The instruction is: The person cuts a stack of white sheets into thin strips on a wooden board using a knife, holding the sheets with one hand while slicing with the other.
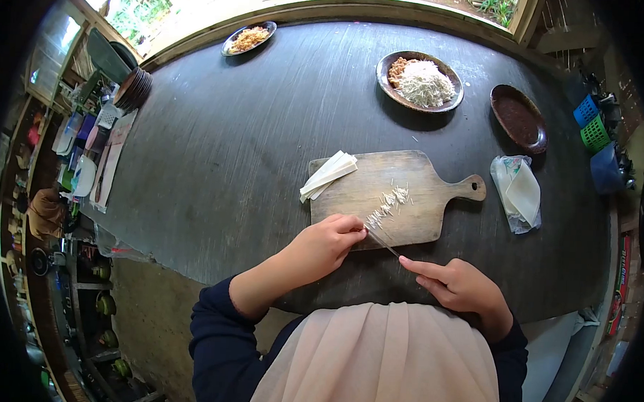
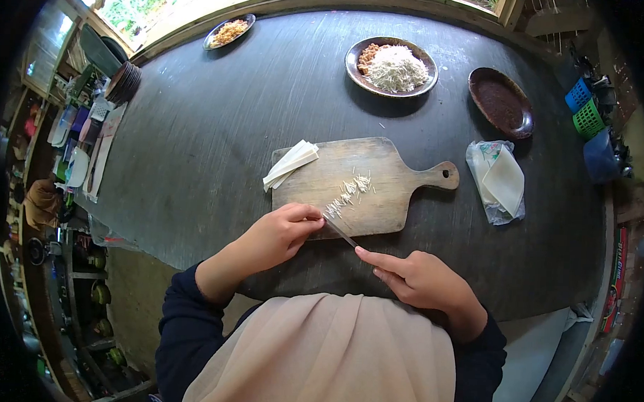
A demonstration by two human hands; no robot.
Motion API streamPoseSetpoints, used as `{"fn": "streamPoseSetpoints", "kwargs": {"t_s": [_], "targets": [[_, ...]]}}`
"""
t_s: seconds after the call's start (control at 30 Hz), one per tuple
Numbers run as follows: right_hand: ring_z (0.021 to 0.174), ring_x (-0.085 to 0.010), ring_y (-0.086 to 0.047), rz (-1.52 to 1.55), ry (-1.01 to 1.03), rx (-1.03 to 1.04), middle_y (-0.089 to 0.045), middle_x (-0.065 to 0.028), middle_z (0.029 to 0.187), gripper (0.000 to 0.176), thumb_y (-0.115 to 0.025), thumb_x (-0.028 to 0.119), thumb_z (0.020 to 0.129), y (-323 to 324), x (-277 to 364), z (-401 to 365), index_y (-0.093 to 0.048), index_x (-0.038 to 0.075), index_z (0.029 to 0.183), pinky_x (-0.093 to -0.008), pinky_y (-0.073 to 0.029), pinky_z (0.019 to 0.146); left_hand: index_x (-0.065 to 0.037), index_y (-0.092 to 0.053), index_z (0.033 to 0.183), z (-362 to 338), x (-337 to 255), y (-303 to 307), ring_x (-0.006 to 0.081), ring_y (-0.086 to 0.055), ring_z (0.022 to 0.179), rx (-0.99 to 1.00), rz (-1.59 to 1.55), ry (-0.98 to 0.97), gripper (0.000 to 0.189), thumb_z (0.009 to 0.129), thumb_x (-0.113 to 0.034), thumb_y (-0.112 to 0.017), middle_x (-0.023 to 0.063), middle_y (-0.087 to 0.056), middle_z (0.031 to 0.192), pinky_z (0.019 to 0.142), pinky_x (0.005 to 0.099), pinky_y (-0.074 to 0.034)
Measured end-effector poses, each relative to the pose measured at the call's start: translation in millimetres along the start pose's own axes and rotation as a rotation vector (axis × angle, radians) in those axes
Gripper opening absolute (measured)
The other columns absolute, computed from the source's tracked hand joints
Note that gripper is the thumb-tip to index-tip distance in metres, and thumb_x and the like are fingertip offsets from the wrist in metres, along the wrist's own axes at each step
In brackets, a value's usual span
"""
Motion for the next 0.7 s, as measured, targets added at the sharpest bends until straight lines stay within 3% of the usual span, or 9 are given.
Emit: {"fn": "streamPoseSetpoints", "kwargs": {"t_s": [0.7], "targets": [[0.048, -0.031, -0.056, -0.135, -0.048, 0.002, -0.055, -0.0147, 0.058, 0.047, -0.06, 0.02, 0.095, -5.3, 0.6, 4.0, -0.052, 0.028, 0.141, -0.0395, -0.046, 0.051, 0.002, -0.066, 0.108, 0.8, -0.5, 0.2, 0.0282, -0.06, 0.101, -0.023, -0.005, -0.022, 0.028, 0.081, 0.004, -0.063, 0.0103, -0.061, 0.11, 0.088, 0.0359, -0.052]]}}
Point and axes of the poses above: each hand's wrist, its own z-axis towards the middle knuckle, its own y-axis out of the back of the hand, x = y × z, the point moved 3 cm from there along z, towards the middle knuckle
